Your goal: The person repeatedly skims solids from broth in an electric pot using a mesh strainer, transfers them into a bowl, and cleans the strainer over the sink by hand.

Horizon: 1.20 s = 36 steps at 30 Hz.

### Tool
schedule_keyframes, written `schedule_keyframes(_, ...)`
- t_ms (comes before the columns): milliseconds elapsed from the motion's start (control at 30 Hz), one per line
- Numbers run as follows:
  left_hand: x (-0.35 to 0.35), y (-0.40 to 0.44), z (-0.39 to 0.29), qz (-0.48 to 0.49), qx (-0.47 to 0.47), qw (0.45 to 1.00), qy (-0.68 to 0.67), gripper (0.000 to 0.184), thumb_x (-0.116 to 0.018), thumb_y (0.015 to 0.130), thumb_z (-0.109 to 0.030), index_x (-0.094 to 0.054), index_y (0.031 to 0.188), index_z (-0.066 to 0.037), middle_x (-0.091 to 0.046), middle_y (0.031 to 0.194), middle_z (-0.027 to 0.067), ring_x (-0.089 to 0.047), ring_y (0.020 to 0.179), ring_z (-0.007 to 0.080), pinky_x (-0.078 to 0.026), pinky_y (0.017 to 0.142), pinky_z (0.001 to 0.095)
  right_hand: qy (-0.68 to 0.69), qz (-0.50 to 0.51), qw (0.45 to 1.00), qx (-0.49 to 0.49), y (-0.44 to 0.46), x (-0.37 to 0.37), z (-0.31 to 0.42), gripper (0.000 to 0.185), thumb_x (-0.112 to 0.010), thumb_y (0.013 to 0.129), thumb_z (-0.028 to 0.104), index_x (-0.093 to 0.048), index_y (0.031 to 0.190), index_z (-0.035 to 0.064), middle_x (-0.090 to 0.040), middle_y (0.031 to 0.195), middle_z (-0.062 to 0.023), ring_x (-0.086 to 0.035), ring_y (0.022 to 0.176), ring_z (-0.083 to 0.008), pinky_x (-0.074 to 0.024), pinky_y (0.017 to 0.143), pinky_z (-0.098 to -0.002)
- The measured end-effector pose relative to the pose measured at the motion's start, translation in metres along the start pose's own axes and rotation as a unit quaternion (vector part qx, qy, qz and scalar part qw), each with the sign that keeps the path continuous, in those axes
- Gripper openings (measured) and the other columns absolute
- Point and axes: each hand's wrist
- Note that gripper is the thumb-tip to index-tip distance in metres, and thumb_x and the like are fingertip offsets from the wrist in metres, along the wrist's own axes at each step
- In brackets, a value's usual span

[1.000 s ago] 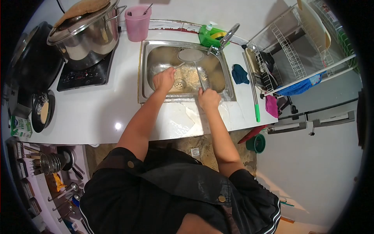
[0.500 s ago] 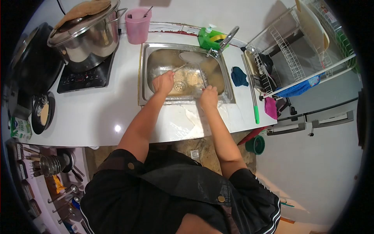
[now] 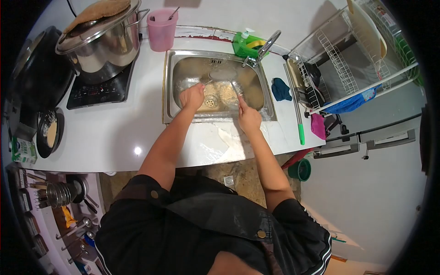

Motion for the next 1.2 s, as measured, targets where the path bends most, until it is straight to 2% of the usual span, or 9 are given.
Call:
schedule_keyframes(267, 0.003, -0.001, -0.003, 0.029, 0.009, 1.000, 0.005, 0.024, -0.043, 0.085, -0.033, -0.060, 0.085, -0.016, -0.062, 0.075, 0.0124, -0.059, 0.071, 0.0324, -0.045, 0.063, 0.0418, 0.006, -0.020, 1.000, 0.010, 0.006, 0.006, -0.008, 0.037, -0.045, 0.084, 0.023, -0.047, 0.119, 0.0305, -0.060, 0.068, -0.0167, -0.059, 0.062, -0.0338, -0.0454, 0.057, -0.0456)
schedule_keyframes(333, 0.005, -0.001, -0.003, 0.030, 0.019, 0.999, -0.002, 0.025, -0.043, 0.085, -0.033, -0.061, 0.085, -0.016, -0.062, 0.076, 0.0125, -0.059, 0.072, 0.0324, -0.045, 0.064, 0.0416, 0.034, -0.079, 0.996, 0.012, 0.010, 0.023, -0.003, 0.038, -0.047, 0.082, 0.021, -0.047, 0.119, 0.0292, -0.060, 0.068, -0.0170, -0.058, 0.061, -0.0345, -0.0454, 0.055, -0.0460)
schedule_keyframes(467, 0.000, 0.000, 0.002, 0.039, 0.030, 0.999, -0.013, 0.022, -0.046, 0.083, -0.029, -0.063, 0.084, -0.016, -0.062, 0.078, 0.0128, -0.059, 0.074, 0.0322, -0.045, 0.065, 0.0412, 0.069, -0.110, 0.991, 0.013, 0.010, 0.038, 0.006, 0.039, -0.048, 0.081, 0.019, -0.049, 0.119, 0.0270, -0.060, 0.068, -0.0169, -0.059, 0.060, -0.0341, -0.0456, 0.055, -0.0461)
schedule_keyframes(533, -0.001, 0.003, 0.003, 0.053, 0.032, 0.998, 0.000, 0.020, -0.047, 0.081, -0.027, -0.063, 0.085, -0.016, -0.062, 0.080, 0.0126, -0.059, 0.075, 0.0319, -0.045, 0.066, 0.0408, -0.029, -0.007, 0.999, 0.031, 0.004, 0.020, 0.006, 0.040, -0.048, 0.079, 0.016, -0.050, 0.118, 0.0252, -0.060, 0.068, -0.0167, -0.059, 0.061, -0.0333, -0.0462, 0.058, -0.0461)
schedule_keyframes(767, -0.002, 0.004, 0.001, 0.087, 0.030, 0.996, 0.010, 0.019, -0.052, 0.075, -0.022, -0.066, 0.087, -0.018, -0.063, 0.084, 0.0122, -0.060, 0.079, 0.0305, -0.046, 0.068, 0.0386, -0.016, -0.008, 0.998, 0.054, 0.008, 0.015, 0.003, 0.030, -0.044, 0.084, 0.023, -0.055, 0.111, 0.0262, -0.059, 0.066, -0.0182, -0.058, 0.062, -0.0364, -0.0450, 0.060, -0.0475)
schedule_keyframes(867, -0.008, 0.005, 0.005, 0.072, 0.041, 0.997, 0.006, 0.018, -0.052, 0.075, -0.023, -0.066, 0.085, -0.015, -0.063, 0.084, 0.0125, -0.060, 0.079, 0.0304, -0.046, 0.068, 0.0382, 0.016, -0.062, 0.998, -0.007, 0.011, 0.054, 0.015, 0.030, -0.044, 0.084, 0.023, -0.055, 0.112, 0.0270, -0.060, 0.072, -0.0172, -0.059, 0.067, -0.0355, -0.0452, 0.062, -0.0470)
schedule_keyframes(967, -0.007, 0.005, 0.005, 0.072, 0.050, 0.996, 0.006, 0.018, -0.053, 0.076, -0.024, -0.066, 0.083, -0.014, -0.063, 0.084, 0.0123, -0.060, 0.079, 0.0300, -0.046, 0.068, 0.0379, 0.062, -0.080, 0.993, -0.064, 0.007, 0.043, 0.010, 0.029, -0.044, 0.084, 0.024, -0.056, 0.110, 0.0274, -0.061, 0.078, -0.0167, -0.059, 0.073, -0.0351, -0.0457, 0.064, -0.0461)
schedule_keyframes(1033, -0.001, 0.000, 0.002, 0.086, 0.035, 0.996, 0.011, 0.019, -0.053, 0.076, -0.025, -0.066, 0.083, -0.013, -0.063, 0.084, 0.0126, -0.060, 0.079, 0.0299, -0.046, 0.068, 0.0380, -0.031, 0.057, 0.998, 0.011, -0.004, 0.008, -0.003, 0.036, -0.046, 0.080, 0.018, -0.054, 0.114, 0.0250, -0.062, 0.079, -0.0167, -0.060, 0.073, -0.0345, -0.0470, 0.065, -0.0447)
schedule_keyframes(1200, -0.003, -0.001, 0.004, 0.103, 0.023, 0.994, 0.028, 0.020, -0.054, 0.076, -0.028, -0.066, 0.082, -0.013, -0.063, 0.082, 0.0130, -0.061, 0.078, 0.0298, -0.046, 0.067, 0.0382, -0.012, 0.044, 0.999, -0.025, -0.004, 0.018, -0.001, 0.034, -0.046, 0.080, 0.018, -0.055, 0.112, 0.0245, -0.062, 0.080, -0.0177, -0.060, 0.074, -0.0351, -0.0466, 0.066, -0.0455)
Point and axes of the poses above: each hand's wrist, its own y-axis towards the middle knuckle, its own x-axis out of the back of the hand, z = x × y
